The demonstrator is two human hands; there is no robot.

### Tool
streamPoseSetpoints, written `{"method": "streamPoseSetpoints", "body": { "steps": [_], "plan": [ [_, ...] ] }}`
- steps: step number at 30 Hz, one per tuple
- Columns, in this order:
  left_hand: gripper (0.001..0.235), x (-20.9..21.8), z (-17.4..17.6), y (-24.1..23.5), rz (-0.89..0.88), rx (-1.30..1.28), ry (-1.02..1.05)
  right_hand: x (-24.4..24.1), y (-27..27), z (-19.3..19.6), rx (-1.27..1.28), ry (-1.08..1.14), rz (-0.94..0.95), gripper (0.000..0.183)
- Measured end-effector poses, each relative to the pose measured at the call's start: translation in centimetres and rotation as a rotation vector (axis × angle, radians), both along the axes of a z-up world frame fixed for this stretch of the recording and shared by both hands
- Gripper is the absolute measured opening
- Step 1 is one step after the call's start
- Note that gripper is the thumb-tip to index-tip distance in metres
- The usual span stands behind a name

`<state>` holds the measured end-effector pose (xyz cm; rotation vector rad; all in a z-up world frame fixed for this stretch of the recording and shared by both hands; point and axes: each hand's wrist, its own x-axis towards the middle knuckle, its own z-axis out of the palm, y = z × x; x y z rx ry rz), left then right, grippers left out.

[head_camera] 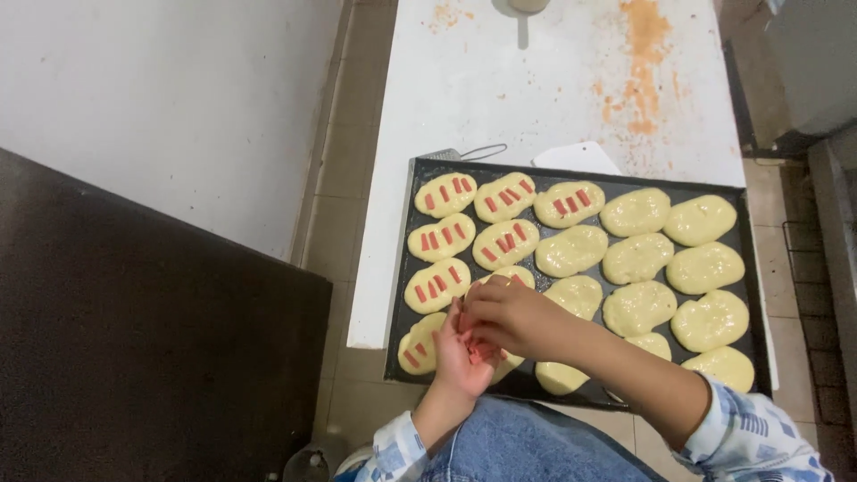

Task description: The person places small pink sausage pieces onto rows of oval dough buns arranged on a baking tray. They repeatedly pick up pieces from a cutting board and arrange them in parallel lines on each bun.

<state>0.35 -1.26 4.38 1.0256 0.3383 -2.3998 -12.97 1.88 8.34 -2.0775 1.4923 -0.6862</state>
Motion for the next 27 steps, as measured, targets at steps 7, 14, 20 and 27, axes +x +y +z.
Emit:
{"method": "streamPoseSetpoints", "body": {
  "steps": [7, 14, 20, 27],
  "plan": [
    [0.04, 0.0, -3.8, 0.0, 0.142, -0.026, 0.23, -7.4, -3.7, 0.9, 0.54, -0.329, -0.899, 0.038],
    [0.038, 0.1, -3.5, -0.5, 0.166, 0.012, 0.184, -13.7, -5.5, -7.0, 0.407, -0.076, -1.157, 0.037],
    [0.04, 0.1, -4.1, -0.6, 0.163, -0.002, 0.19, -13.8, -5.5, -8.2, 0.4, 0.105, -1.203, 0.04],
    [0.048, -0.5, -4.5, -1.1, 0.118, -0.069, 0.214, -14.1, -2.9, -11.8, -0.121, 0.487, -0.888, 0.033]
  ]
}}
